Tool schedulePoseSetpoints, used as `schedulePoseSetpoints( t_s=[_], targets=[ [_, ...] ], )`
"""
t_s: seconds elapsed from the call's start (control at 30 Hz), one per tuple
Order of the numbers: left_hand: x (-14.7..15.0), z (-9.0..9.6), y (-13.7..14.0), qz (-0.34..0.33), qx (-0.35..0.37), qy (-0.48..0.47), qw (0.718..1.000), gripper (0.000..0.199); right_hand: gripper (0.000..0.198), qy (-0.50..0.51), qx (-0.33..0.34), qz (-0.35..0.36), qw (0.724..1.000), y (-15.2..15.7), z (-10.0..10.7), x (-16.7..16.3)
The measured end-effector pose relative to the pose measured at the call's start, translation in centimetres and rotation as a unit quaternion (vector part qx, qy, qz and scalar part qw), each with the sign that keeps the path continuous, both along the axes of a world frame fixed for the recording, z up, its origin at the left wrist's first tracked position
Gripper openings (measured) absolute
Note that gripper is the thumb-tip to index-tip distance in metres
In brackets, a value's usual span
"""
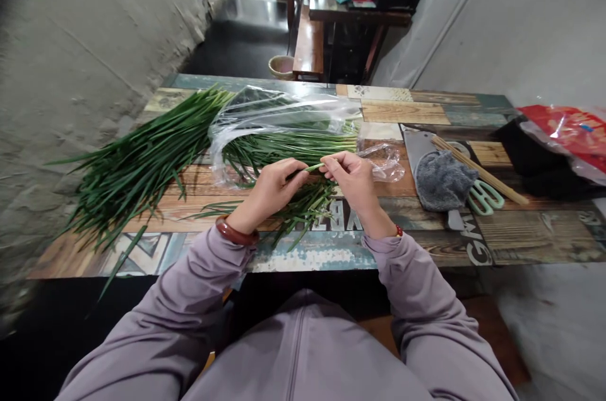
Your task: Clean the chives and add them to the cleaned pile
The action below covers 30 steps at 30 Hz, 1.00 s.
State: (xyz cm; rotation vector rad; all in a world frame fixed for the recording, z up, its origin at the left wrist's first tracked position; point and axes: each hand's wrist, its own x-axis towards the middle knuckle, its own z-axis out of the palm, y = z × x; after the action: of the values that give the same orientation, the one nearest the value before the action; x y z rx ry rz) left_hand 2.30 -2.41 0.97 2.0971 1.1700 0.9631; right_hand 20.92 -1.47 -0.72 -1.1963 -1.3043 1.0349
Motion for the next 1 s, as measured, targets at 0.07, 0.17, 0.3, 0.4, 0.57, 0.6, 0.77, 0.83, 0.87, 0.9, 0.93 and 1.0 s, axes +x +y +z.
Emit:
schedulePoseSetpoints(
  t_s=[0.07, 0.17, 0.3, 0.4, 0.57, 0.6, 0.77, 0.83, 0.87, 0.9, 0.93, 1.0],
  targets=[
    [0.0, 0.1, 0.1, -0.025, -0.079, -0.043, 0.996, 0.02, 0.032, 0.011, -0.002, -0.003, 1.0, 0.0, 0.0, -0.3],
    [0.2, 0.3, 0.2, -0.045, -0.169, -0.1, 0.979, 0.02, 0.037, 0.023, -0.005, -0.001, 1.0, 0.0, 0.1, -0.6],
    [0.3, 0.2, 0.2, -0.038, -0.199, -0.135, 0.97, 0.018, 0.035, 0.025, 0.002, 0.005, 1.0, 0.1, 0.0, -1.2],
    [0.4, 0.0, 0.2, -0.041, -0.199, -0.142, 0.969, 0.017, 0.03, 0.014, 0.026, 0.028, 0.999, 0.1, -0.2, -1.6],
    [0.4, -0.1, 0.2, -0.036, -0.177, -0.119, 0.976, 0.019, 0.025, -0.008, 0.042, 0.049, 0.998, 0.0, -0.3, -1.9],
    [0.4, -0.1, 0.2, -0.032, -0.168, -0.108, 0.979, 0.019, 0.026, -0.008, 0.043, 0.049, 0.998, 0.0, -0.3, -1.9],
    [0.5, -0.4, 0.4, -0.006, -0.063, -0.018, 0.998, 0.022, 0.032, -0.023, 0.056, 0.038, 0.997, 0.0, -0.6, -2.1],
    [0.5, -0.8, 0.4, -0.004, -0.03, 0.015, 0.999, 0.02, 0.034, -0.043, 0.067, 0.028, 0.996, 0.0, -0.8, -2.2],
    [0.6, -0.9, 0.5, -0.004, -0.022, 0.028, 0.999, 0.019, 0.034, -0.058, 0.075, 0.022, 0.995, -0.1, -0.8, -2.3],
    [0.6, -1.1, 0.5, -0.005, -0.017, 0.04, 0.999, 0.018, 0.034, -0.078, 0.087, 0.014, 0.993, -0.1, -0.8, -2.3],
    [0.6, -1.2, 0.5, -0.008, -0.015, 0.051, 0.999, 0.018, 0.035, -0.102, 0.101, 0.005, 0.99, -0.2, -0.8, -2.3],
    [0.5, -1.4, 0.4, -0.011, -0.014, 0.069, 0.997, 0.018, 0.035, -0.154, 0.134, -0.014, 0.979, -0.4, -0.7, -2.3]
  ],
)
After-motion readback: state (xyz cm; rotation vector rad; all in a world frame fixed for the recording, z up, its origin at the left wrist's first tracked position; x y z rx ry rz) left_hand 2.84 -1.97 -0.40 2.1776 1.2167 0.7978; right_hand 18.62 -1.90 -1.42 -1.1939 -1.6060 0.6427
